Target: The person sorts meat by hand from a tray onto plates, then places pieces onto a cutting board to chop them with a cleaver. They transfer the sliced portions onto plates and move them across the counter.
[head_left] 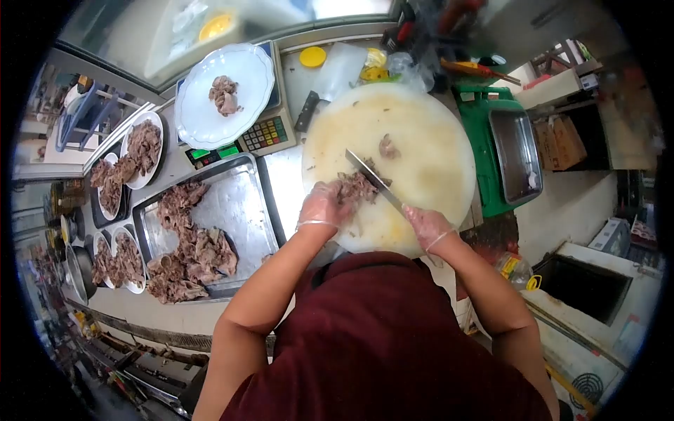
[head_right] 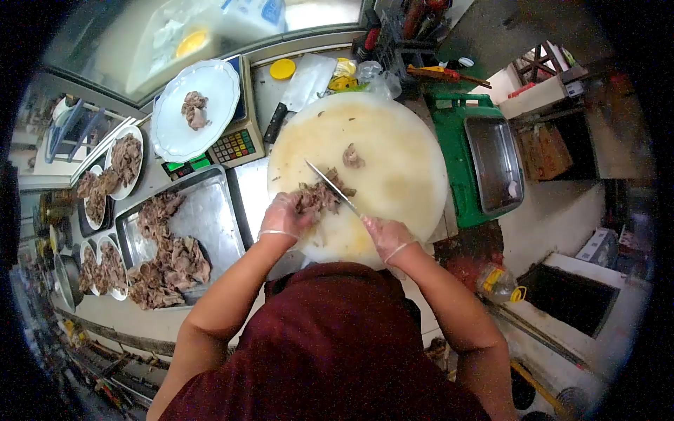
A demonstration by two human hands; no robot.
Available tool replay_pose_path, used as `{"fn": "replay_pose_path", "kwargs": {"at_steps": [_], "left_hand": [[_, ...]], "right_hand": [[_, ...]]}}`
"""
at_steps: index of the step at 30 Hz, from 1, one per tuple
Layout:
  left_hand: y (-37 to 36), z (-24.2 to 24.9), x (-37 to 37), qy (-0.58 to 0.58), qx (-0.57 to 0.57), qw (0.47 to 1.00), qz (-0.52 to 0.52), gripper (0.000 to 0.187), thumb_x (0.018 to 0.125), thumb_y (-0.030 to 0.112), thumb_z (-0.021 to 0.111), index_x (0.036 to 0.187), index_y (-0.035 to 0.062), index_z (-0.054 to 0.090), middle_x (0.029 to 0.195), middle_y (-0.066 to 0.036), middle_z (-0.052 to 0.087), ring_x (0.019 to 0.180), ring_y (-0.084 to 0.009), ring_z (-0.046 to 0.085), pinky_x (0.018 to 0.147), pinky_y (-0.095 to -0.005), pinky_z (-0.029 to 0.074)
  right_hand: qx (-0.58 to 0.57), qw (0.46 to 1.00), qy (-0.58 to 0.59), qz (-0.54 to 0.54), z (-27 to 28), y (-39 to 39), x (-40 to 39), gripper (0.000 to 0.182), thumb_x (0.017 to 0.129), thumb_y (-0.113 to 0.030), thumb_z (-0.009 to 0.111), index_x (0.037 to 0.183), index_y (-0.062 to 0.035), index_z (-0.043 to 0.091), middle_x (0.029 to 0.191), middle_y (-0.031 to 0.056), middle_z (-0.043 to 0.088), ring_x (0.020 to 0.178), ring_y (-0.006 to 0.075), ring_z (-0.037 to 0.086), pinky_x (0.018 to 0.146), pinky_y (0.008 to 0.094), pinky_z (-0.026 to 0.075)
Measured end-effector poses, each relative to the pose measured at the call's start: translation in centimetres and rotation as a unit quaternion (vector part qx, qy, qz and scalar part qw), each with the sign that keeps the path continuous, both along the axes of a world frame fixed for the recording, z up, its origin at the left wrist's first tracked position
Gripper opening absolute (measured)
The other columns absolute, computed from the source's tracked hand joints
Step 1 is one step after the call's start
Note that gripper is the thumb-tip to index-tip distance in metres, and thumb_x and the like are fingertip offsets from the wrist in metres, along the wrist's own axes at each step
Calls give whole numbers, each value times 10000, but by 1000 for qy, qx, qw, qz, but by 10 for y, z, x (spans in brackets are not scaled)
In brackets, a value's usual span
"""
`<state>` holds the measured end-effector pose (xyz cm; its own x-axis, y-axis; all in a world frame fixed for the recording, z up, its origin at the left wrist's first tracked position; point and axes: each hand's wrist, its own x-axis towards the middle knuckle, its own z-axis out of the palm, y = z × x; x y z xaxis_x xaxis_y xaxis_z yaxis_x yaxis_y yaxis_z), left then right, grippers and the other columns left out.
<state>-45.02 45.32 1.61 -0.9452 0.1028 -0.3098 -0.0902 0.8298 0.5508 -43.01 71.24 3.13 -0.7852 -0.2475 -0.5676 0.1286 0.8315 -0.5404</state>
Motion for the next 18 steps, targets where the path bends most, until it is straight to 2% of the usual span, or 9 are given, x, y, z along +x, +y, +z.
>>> {"fn": "replay_pose_path", "kwargs": {"at_steps": [2,3,5,8,11,15,17,18], "left_hand": [[0,-4,3,13,9,1000,-13,453,761,299,778,1110,54,626,1023,-224,609,944,-389,620,833,-445,513],[1,-5,4,11,17,1000,-18,413,761,295,758,1066,51,625,1010,-241,601,929,-399,617,811,-452,514],[3,-6,5,12,23,999,-24,375,762,290,738,1023,47,623,997,-257,594,914,-410,615,789,-459,516],[2,-7,3,5,26,999,-21,373,755,272,741,1032,50,626,1003,-254,588,918,-409,616,789,-456,518],[4,-4,3,-12,37,999,-4,379,761,262,773,1042,44,639,1053,-247,576,959,-401,606,835,-444,508],[6,-3,-7,-41,39,998,8,371,756,254,770,1029,38,644,1058,-255,575,966,-413,605,844,-441,507],[5,-1,-10,-48,41,998,16,368,754,251,769,1027,37,647,1054,-252,579,965,-415,606,846,-439,507],[4,1,-10,-56,39,998,14,376,752,255,771,1033,37,649,1050,-252,582,961,-416,608,848,-436,507]], "right_hand": [[-4,984,137,117,-17,-5,-3,609,1019,-513,273,1146,-21,610,912,308,619,861,485,594,814,509,476],[-4,984,137,115,-20,-10,-11,609,1019,-513,273,1146,-21,610,912,308,619,861,485,594,814,509,476],[22,999,-38,-6,-7,-33,-34,633,1012,-542,268,1150,-31,613,945,301,628,888,493,592,840,518,465],[-47,999,19,-18,11,-32,-23,670,1003,-574,254,1158,-38,626,1009,300,636,941,498,592,873,517,463],[-61,996,47,-50,58,-40,-1,697,1002,-584,245,1117,-21,639,1036,304,634,963,488,595,883,510,464],[-80,993,63,-51,1,-50,-3,705,1001,-591,247,1100,-17,645,1013,305,635,956,484,595,884,505,465],[20,1000,-9,-10,-7,-61,-23,680,1003,-583,263,1112,-35,650,1008,288,647,967,476,599,888,497,467],[20,1000,-10,-9,-7,-63,-28,680,1003,-583,263,1112,-35,650,1008,288,647,967,476,599,888,497,467]]}}
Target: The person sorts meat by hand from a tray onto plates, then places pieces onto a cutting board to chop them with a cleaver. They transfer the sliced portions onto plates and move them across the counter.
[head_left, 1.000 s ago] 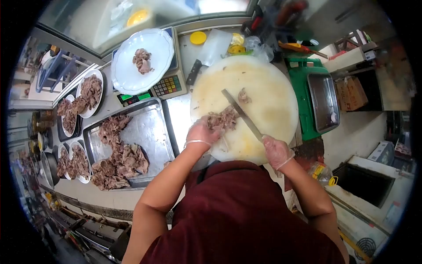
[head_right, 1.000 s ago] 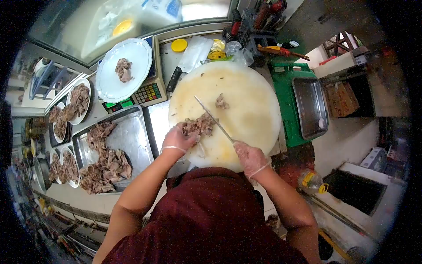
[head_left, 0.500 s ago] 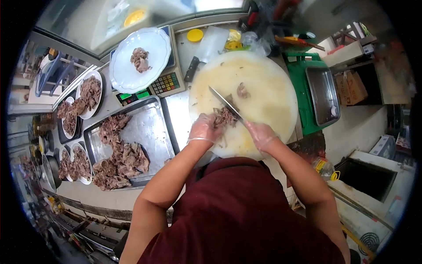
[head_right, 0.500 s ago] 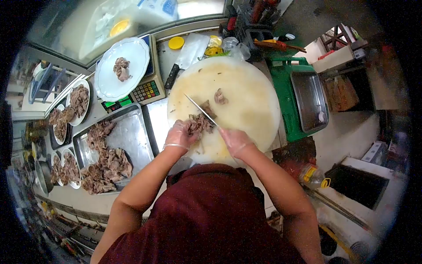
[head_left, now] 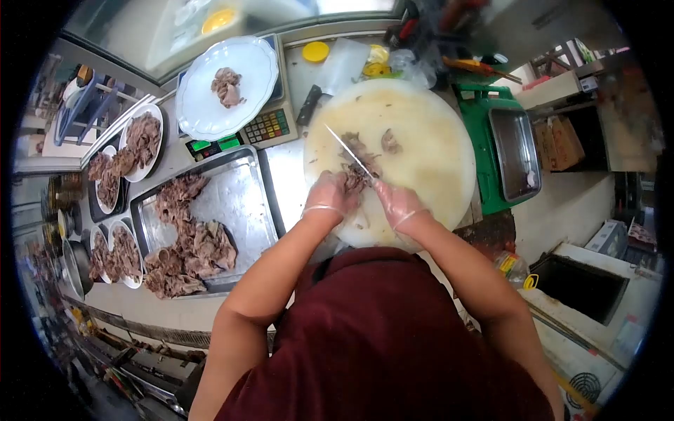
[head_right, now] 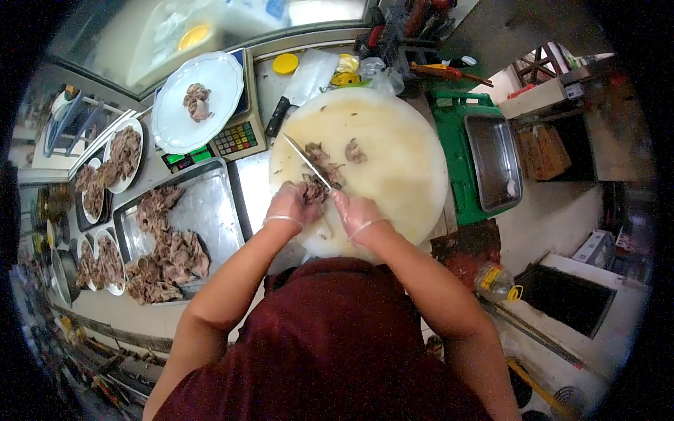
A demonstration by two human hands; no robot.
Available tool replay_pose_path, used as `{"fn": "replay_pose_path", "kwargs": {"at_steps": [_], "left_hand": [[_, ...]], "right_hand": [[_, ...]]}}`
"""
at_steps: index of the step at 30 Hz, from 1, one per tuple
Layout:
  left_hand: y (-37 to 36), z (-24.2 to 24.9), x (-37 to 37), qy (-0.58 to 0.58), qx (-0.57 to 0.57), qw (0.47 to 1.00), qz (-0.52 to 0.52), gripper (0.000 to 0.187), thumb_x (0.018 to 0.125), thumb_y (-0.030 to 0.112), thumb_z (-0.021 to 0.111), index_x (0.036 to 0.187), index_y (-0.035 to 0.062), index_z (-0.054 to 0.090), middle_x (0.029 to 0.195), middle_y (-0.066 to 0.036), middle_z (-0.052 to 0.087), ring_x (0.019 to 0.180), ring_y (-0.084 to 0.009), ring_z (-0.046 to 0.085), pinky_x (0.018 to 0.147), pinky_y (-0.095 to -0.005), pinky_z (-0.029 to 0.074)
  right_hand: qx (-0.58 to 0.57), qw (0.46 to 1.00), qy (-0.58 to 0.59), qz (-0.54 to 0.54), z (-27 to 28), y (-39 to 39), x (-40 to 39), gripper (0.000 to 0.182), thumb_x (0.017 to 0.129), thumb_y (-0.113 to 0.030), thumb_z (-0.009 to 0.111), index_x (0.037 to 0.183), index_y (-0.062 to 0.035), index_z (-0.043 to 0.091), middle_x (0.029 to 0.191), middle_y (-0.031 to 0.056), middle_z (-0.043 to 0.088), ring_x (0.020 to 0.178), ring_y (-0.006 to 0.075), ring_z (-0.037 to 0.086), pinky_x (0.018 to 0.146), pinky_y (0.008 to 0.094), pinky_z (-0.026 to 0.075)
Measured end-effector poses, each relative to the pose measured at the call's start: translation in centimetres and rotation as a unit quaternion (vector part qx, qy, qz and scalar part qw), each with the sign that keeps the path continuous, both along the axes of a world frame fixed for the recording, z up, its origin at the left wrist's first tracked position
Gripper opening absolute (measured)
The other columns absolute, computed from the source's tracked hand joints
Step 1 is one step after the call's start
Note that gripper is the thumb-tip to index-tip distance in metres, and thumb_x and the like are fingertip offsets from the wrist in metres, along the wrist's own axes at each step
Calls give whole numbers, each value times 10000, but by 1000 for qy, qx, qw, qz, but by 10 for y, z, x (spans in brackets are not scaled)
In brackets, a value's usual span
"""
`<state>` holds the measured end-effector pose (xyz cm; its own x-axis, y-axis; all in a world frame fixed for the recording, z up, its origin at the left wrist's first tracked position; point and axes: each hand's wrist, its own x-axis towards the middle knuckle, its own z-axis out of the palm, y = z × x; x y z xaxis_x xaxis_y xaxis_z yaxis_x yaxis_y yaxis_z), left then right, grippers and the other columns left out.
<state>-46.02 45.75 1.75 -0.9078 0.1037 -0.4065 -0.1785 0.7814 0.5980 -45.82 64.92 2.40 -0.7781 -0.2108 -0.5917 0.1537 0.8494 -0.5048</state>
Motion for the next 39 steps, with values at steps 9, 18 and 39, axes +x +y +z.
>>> {"fn": "replay_pose_path", "kwargs": {"at_steps": [9,18,39], "left_hand": [[-4,-7,8,3,2,999,37,424,759,280,767,1065,19,631,1056,-255,597,972,-412,603,865,-435,501],[-1,-10,16,45,58,994,87,457,786,253,764,1081,-42,577,1040,-257,628,961,-402,620,851,-440,503],[-37,-49,7,-35,149,966,210,577,760,425,779,993,-88,655,932,-249,688,872,-356,675,798,-394,519]], "right_hand": [[-19,996,66,52,3,27,12,649,1010,-561,269,1028,-39,655,971,279,640,952,468,591,860,488,471],[-82,996,25,6,17,-6,23,688,1010,-565,263,1013,13,636,964,305,624,920,482,593,840,502,461],[-22,999,-39,-4,3,25,34,548,1037,-452,326,920,8,600,800,286,589,767,469,556,712,491,440]]}}
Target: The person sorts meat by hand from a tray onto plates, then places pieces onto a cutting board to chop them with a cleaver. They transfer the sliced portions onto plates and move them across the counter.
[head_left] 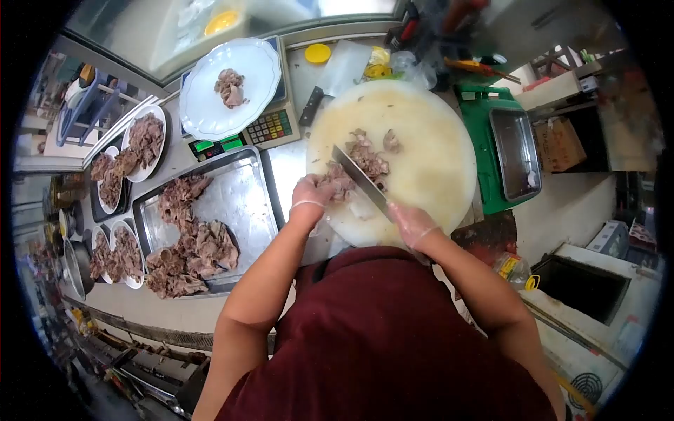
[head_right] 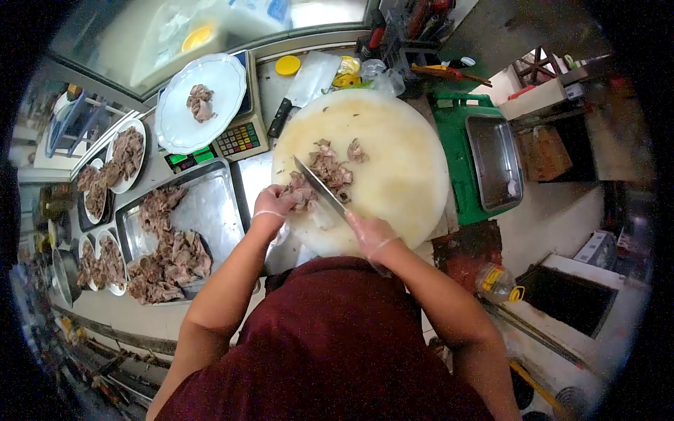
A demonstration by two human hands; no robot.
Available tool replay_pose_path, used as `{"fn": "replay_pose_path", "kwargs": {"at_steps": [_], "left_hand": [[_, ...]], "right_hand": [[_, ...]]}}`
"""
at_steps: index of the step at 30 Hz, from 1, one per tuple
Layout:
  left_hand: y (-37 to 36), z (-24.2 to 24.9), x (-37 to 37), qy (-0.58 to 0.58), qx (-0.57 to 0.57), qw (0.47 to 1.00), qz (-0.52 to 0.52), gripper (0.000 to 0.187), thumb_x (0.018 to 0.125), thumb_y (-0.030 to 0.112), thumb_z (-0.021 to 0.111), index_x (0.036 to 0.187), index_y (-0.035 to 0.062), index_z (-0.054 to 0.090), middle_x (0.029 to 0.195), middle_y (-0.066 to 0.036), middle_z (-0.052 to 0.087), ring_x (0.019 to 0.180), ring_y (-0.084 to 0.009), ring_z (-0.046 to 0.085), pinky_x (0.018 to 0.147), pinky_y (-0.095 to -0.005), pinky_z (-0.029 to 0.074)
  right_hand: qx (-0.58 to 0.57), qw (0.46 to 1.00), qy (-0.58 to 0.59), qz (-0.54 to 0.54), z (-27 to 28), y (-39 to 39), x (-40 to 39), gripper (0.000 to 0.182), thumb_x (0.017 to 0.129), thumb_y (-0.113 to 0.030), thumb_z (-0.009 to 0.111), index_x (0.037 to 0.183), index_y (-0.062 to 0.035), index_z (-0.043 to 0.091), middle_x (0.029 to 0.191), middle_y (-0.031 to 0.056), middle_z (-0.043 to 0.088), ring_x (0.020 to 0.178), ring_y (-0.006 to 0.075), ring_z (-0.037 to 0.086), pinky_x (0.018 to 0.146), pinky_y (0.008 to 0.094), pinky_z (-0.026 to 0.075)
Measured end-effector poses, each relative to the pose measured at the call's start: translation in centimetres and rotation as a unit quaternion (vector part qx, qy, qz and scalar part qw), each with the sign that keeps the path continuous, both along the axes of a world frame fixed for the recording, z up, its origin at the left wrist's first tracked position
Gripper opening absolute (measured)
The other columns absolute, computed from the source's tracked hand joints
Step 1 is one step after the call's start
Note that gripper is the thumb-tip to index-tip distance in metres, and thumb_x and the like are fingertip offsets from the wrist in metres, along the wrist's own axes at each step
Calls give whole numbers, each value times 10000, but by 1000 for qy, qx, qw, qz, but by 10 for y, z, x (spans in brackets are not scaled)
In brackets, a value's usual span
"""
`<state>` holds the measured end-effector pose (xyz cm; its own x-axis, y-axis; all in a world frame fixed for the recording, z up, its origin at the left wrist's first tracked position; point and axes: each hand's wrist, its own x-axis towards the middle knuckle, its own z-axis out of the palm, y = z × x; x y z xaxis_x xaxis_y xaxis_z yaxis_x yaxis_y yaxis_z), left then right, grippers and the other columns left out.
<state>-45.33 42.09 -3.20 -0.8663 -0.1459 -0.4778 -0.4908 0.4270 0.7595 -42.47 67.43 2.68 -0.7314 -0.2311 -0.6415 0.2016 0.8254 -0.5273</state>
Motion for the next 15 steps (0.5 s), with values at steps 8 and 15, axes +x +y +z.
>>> {"fn": "replay_pose_path", "kwargs": {"at_steps": [8,15], "left_hand": [[10,29,-23,-55,33,998,-8,358,735,113,782,1021,-71,670,857,-148,704,730,-213,669,703,-324,531],[15,15,-20,-55,-34,997,-47,400,682,250,796,939,-39,698,885,-213,705,832,-328,686,781,-373,528]], "right_hand": [[-57,994,96,-7,64,-8,13,558,1031,-468,298,1032,-24,637,897,274,631,882,467,591,794,470,473],[24,999,48,11,23,-30,-11,588,1025,-492,310,1021,2,627,889,274,637,859,478,593,788,488,475]]}}
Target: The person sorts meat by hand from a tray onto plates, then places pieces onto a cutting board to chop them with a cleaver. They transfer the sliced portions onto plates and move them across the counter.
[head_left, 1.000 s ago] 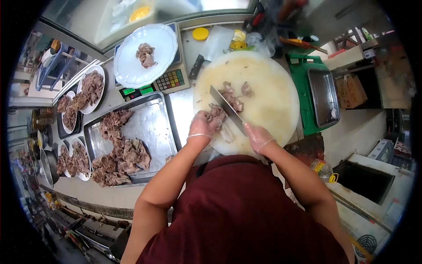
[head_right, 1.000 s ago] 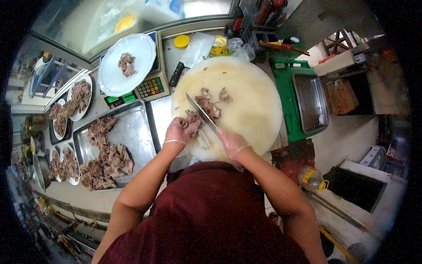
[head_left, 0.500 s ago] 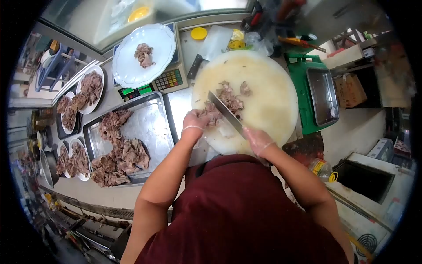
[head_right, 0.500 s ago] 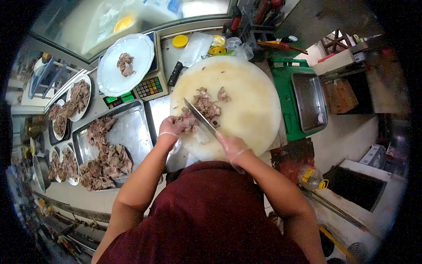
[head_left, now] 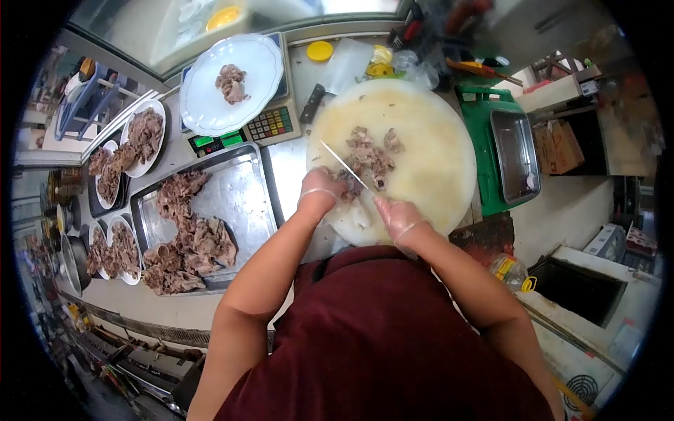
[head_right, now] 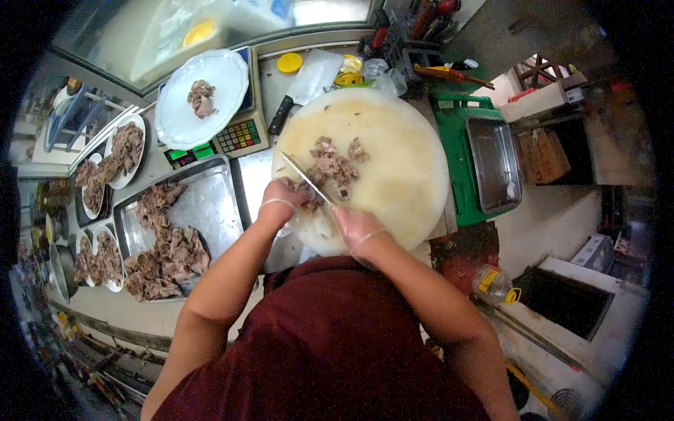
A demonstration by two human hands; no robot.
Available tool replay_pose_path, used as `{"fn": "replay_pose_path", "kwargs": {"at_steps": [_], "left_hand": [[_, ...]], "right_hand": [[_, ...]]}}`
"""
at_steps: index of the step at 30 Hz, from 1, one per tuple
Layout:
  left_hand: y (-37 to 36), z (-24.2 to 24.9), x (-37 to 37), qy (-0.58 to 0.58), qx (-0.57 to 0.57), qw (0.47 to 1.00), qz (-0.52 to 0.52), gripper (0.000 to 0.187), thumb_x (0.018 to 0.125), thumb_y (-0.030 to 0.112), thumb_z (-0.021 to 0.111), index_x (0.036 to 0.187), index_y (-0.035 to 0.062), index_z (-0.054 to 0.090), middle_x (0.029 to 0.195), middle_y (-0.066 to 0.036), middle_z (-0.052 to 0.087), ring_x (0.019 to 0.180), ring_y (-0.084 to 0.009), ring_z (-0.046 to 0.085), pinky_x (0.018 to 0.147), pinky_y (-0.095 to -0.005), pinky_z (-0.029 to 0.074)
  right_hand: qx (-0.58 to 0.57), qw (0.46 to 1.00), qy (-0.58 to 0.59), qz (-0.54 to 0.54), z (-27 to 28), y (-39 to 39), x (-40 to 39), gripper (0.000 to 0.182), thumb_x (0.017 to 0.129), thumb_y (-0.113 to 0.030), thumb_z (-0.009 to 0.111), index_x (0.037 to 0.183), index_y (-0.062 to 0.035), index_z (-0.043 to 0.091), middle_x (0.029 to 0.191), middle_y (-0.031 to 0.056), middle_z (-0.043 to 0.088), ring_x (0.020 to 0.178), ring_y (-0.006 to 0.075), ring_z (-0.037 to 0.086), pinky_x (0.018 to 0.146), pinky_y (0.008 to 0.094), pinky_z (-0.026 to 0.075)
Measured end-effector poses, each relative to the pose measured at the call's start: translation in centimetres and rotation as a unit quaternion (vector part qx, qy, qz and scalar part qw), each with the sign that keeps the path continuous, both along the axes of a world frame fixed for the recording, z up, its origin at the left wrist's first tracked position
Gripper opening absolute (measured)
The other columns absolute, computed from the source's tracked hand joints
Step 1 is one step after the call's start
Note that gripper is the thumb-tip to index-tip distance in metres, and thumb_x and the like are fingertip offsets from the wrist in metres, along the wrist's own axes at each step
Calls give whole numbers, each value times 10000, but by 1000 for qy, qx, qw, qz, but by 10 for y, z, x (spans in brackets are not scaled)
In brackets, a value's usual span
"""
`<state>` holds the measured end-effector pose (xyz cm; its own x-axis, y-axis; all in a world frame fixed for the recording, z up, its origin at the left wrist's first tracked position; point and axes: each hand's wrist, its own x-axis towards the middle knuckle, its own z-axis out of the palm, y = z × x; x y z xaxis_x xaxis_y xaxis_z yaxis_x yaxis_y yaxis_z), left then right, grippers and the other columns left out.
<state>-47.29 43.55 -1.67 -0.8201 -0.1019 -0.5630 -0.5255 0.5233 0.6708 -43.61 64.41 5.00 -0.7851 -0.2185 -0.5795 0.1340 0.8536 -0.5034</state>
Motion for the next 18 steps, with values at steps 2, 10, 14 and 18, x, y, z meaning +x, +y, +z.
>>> {"fn": "replay_pose_path", "kwargs": {"at_steps": [2,10,14,18], "left_hand": [[-2,3,5,11,30,999,22,398,682,252,790,938,-39,699,890,-216,704,825,-330,687,780,-373,528],[0,1,7,-43,49,997,52,409,703,270,770,940,-57,697,878,-223,703,818,-323,693,756,-371,529],[3,-1,8,-2,20,999,30,399,701,264,755,920,-65,702,882,-248,697,829,-364,687,756,-392,529],[-1,-6,4,-24,-3,1000,3,391,701,254,749,918,-68,704,905,-275,685,866,-393,677,779,-408,527]], "right_hand": [[25,993,-113,-1,4,-1,-15,637,1023,-536,232,1201,-51,604,995,291,637,933,472,602,866,508,473],[-47,998,15,31,18,17,20,575,1031,-475,289,1080,-21,639,914,298,637,905,475,600,815,499,479],[4,998,23,50,32,3,16,528,1040,-431,303,1072,-20,632,903,296,630,890,482,591,781,506,471],[-15,998,-29,61,29,6,1,553,1038,-459,288,1084,-31,636,902,301,629,890,482,593,792,505,473]]}}
